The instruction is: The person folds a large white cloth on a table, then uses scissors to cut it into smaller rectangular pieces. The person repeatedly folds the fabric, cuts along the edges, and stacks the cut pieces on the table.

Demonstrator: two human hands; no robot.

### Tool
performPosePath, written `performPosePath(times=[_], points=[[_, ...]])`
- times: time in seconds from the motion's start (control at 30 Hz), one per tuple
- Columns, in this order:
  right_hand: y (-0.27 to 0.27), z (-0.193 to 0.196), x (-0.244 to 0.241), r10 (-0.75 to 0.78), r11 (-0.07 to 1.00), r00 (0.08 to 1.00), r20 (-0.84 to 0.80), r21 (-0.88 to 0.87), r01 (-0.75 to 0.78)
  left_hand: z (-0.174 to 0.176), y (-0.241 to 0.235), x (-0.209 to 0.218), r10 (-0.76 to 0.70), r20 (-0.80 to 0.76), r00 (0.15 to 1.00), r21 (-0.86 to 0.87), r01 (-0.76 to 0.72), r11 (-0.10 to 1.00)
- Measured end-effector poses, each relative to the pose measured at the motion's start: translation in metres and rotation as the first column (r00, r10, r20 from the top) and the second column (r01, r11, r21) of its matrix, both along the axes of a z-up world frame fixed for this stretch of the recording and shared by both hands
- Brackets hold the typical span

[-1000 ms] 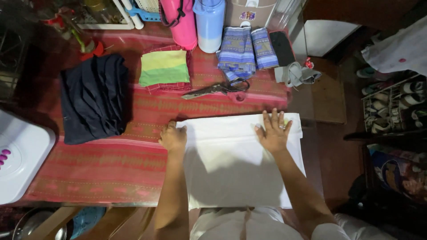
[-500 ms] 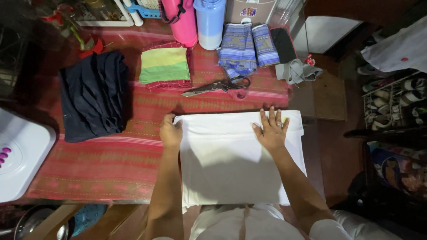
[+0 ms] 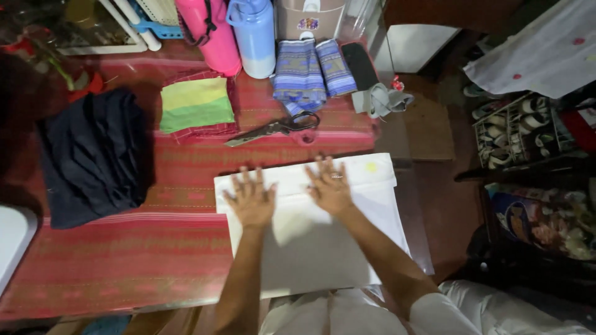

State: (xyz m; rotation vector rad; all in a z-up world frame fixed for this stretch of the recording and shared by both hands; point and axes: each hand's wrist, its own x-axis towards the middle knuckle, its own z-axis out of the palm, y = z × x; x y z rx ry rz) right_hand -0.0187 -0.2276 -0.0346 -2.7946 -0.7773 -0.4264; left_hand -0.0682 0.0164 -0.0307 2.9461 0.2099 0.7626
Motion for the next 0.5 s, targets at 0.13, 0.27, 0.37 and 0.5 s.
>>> performPosePath(times=[0.13, 0.27, 0.37, 0.5], points=[[-0.079, -0.005, 0.015, -0.096, 0.991, 0.993, 0.067, -0.085, 0.101, 0.012, 0.041, -0.006, 0.027, -0.059, 0.998, -0.035, -0.029, 0.999], [-0.126, -0.002, 0.021, -0.188, 0.968, 0.979, -0.077, -0.183, 0.172, 0.009, 0.06, -0.004, 0.102, -0.258, 0.961, -0.104, -0.133, 0.986], [-0.108, 0.005, 0.013, -0.344, 0.932, 0.922, -0.176, -0.181, 0.314, 0.008, 0.042, -0.003, 0.254, -0.508, 0.823, -0.107, -0.353, 0.93], [-0.053, 0.025, -0.024, -0.156, 0.985, 0.986, -0.054, -0.084, 0.151, 0.017, -0.049, -0.027, 0.242, -0.04, 0.969, 0.036, -0.241, 0.97]])
